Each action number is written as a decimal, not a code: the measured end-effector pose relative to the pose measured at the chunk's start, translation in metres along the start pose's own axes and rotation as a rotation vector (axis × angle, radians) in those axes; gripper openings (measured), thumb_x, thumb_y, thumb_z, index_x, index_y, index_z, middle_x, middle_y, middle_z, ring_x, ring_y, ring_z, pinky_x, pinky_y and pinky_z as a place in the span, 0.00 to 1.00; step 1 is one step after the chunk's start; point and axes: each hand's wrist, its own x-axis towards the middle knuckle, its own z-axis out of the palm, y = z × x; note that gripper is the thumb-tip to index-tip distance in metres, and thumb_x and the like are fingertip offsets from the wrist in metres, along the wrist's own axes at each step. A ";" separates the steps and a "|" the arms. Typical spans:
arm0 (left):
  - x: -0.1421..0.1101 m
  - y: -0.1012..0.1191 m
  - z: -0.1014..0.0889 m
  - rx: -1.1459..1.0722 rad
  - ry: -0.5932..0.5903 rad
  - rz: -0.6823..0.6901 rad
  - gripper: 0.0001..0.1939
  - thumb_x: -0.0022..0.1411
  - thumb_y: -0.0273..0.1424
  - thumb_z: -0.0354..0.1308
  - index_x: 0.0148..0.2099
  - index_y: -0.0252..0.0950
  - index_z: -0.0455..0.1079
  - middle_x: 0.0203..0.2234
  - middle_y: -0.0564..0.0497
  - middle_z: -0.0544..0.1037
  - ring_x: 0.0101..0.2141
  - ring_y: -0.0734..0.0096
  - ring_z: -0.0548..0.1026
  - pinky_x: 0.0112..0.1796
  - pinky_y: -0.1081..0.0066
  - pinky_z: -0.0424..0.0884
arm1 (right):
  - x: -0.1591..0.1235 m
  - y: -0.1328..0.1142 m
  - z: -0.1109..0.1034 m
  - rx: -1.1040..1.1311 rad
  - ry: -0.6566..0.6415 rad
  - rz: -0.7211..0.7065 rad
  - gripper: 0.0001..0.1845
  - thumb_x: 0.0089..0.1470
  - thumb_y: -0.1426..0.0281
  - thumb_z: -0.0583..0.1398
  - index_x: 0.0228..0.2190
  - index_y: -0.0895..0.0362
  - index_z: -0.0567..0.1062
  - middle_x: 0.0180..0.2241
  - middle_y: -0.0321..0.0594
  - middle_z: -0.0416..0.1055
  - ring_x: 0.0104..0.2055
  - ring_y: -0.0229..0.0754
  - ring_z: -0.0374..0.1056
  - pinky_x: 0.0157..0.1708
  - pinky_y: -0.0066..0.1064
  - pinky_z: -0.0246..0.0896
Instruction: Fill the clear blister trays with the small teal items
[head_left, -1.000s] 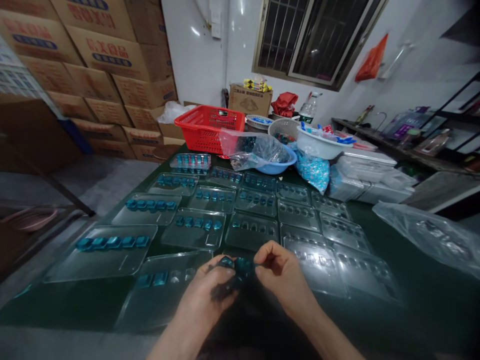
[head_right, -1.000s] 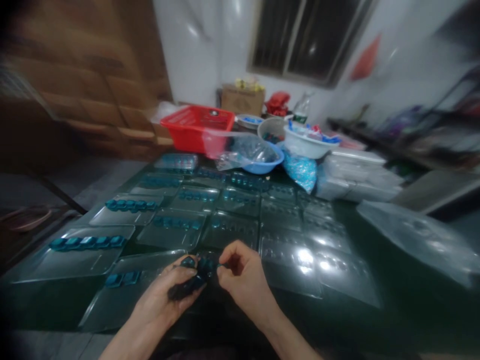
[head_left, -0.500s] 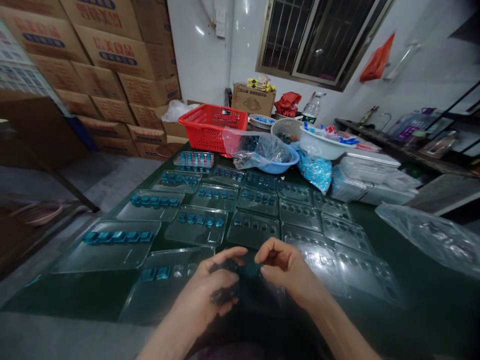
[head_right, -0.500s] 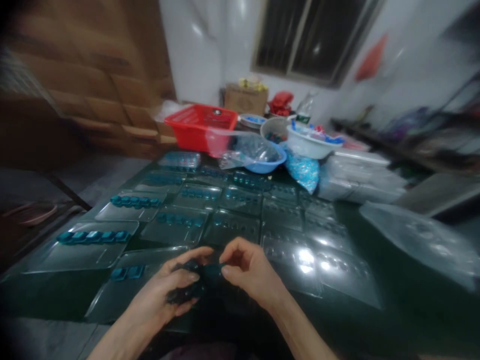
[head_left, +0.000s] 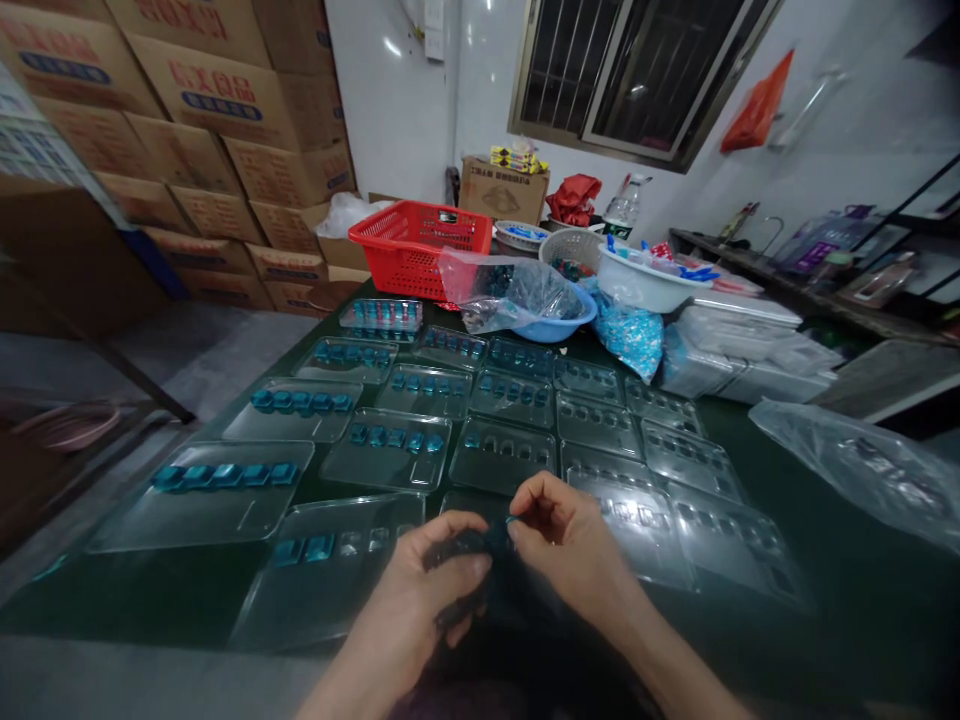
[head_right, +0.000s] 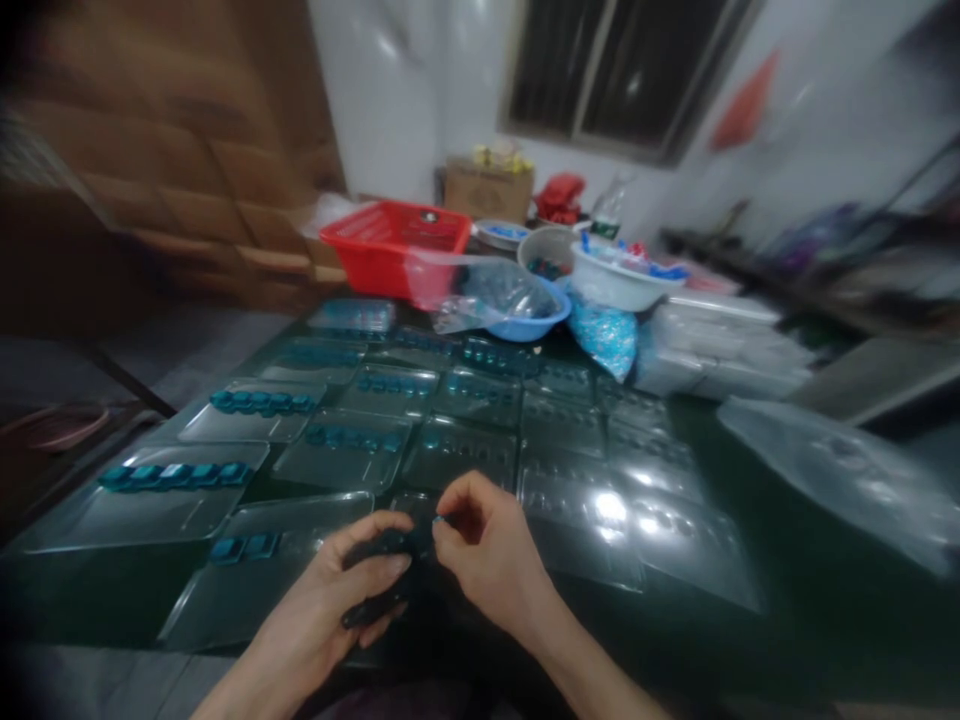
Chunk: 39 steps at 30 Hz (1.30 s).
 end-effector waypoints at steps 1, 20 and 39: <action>0.000 -0.001 0.000 0.010 0.010 -0.002 0.15 0.47 0.28 0.59 0.39 0.37 0.64 0.13 0.59 0.65 0.14 0.79 0.65 0.13 0.79 0.54 | -0.001 0.000 0.001 -0.010 0.015 -0.005 0.03 0.44 0.76 0.55 0.26 0.57 0.65 0.22 0.30 0.59 0.23 0.31 0.55 0.22 0.21 0.51; -0.016 0.017 -0.023 -0.309 0.424 -0.264 0.17 0.40 0.23 0.62 0.36 0.35 0.64 0.30 0.44 0.76 0.29 0.62 0.75 0.24 0.68 0.70 | 0.038 0.025 -0.075 0.445 0.104 0.212 0.05 0.41 0.73 0.60 0.26 0.58 0.68 0.17 0.30 0.60 0.15 0.27 0.53 0.13 0.20 0.45; -0.010 0.012 -0.033 -0.348 0.493 -0.217 0.16 0.40 0.23 0.63 0.35 0.36 0.65 0.29 0.46 0.76 0.27 0.63 0.74 0.25 0.67 0.71 | 0.103 0.054 -0.024 -0.282 -0.029 -0.187 0.10 0.43 0.69 0.58 0.32 0.57 0.72 0.21 0.32 0.63 0.21 0.33 0.59 0.22 0.25 0.57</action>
